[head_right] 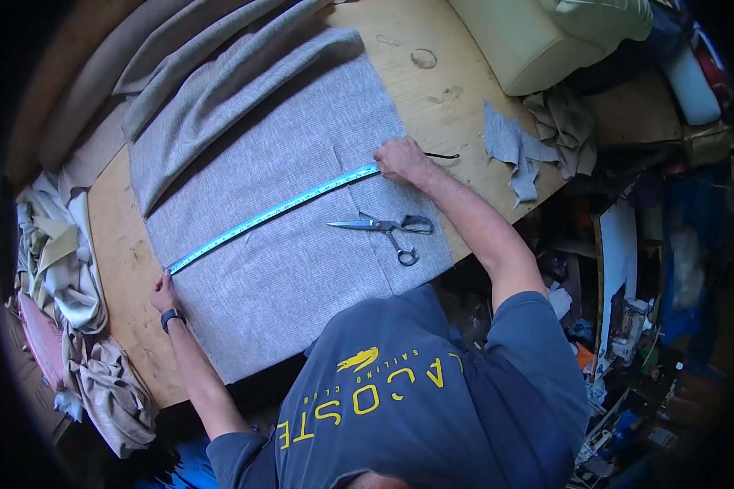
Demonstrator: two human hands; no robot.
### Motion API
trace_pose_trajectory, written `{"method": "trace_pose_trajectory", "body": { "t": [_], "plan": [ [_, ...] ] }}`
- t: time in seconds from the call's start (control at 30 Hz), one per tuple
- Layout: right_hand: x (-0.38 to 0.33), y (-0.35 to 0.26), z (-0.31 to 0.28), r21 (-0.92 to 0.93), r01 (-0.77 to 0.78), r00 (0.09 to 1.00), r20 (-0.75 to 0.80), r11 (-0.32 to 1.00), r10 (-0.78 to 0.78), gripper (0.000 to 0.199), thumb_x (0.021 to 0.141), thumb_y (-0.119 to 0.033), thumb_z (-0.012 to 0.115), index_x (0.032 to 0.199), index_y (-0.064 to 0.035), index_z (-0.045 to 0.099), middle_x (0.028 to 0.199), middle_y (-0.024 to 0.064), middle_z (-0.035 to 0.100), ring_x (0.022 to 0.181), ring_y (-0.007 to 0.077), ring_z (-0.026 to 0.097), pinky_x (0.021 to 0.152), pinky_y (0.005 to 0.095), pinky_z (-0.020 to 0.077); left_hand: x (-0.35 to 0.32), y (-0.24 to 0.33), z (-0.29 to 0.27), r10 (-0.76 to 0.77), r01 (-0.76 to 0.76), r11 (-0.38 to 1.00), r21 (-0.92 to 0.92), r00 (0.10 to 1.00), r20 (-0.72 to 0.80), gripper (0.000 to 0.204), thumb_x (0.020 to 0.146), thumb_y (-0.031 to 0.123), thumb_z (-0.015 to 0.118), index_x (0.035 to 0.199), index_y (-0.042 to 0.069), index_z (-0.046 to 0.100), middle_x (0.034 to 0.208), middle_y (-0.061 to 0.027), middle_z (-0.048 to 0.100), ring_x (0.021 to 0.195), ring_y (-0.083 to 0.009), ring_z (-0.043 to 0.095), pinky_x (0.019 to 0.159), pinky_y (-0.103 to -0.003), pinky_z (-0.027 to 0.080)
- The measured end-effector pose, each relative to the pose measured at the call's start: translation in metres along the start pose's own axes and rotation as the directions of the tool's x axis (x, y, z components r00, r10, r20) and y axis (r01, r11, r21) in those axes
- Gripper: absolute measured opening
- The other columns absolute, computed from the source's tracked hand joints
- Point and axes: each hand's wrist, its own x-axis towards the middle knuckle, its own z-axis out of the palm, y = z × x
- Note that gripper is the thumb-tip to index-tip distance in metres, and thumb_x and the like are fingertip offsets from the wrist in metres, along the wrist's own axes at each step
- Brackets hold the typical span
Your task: The person cuts a large piece of gray fabric into smaller rectangular sections using shears on a wooden workbench. They measure the fabric with a tape measure, make straight cuts, and occasionally fold or reposition the material to continue cutting.
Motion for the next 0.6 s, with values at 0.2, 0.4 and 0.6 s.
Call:
{"method": "trace_pose_trajectory", "body": {
  "t": [0.2,0.4,0.6],
  "plan": [
    [-0.009,-0.006,0.004,0.098,0.088,0.996,-0.023,0.991,-0.086,0.028,0.093,-0.033,0.061,0.101,-0.0089,0.074,0.097,0.0186,0.072,0.096,0.0379,0.070,0.087,0.0510,0.0547,0.003,-0.004,-0.006,0.073,-0.073,0.997,-0.018,0.997,0.013,0.021,0.090,0.022,0.081,0.092,0.002,0.075,0.088,-0.0033,0.073,0.079,-0.0119,0.063,0.077,-0.028,0.052],
    [-0.071,-0.061,-0.025,0.327,0.111,0.987,0.076,0.938,-0.143,0.031,0.095,-0.036,0.061,0.102,-0.0080,0.072,0.097,0.0179,0.072,0.097,0.0375,0.069,0.088,0.0497,0.0537,-0.069,0.085,0.017,-0.085,0.117,0.893,-0.434,0.992,0.092,0.018,0.101,0.023,0.066,0.099,0.005,0.067,0.084,-0.0009,0.067,0.072,-0.0105,0.060,0.064,-0.025,0.048],
    [-0.129,-0.099,0.024,0.451,0.133,0.990,-0.029,0.883,-0.135,0.033,0.096,-0.039,0.062,0.096,-0.0059,0.068,0.095,0.0177,0.066,0.097,0.0382,0.066,0.086,0.0498,0.0527,-0.241,0.180,0.095,0.099,-0.018,0.964,-0.264,0.950,0.297,0.031,0.108,0.024,0.048,0.101,0.003,0.070,0.068,0.0005,0.056,0.059,-0.0082,0.053,0.053,-0.025,0.043]
  ]
}}
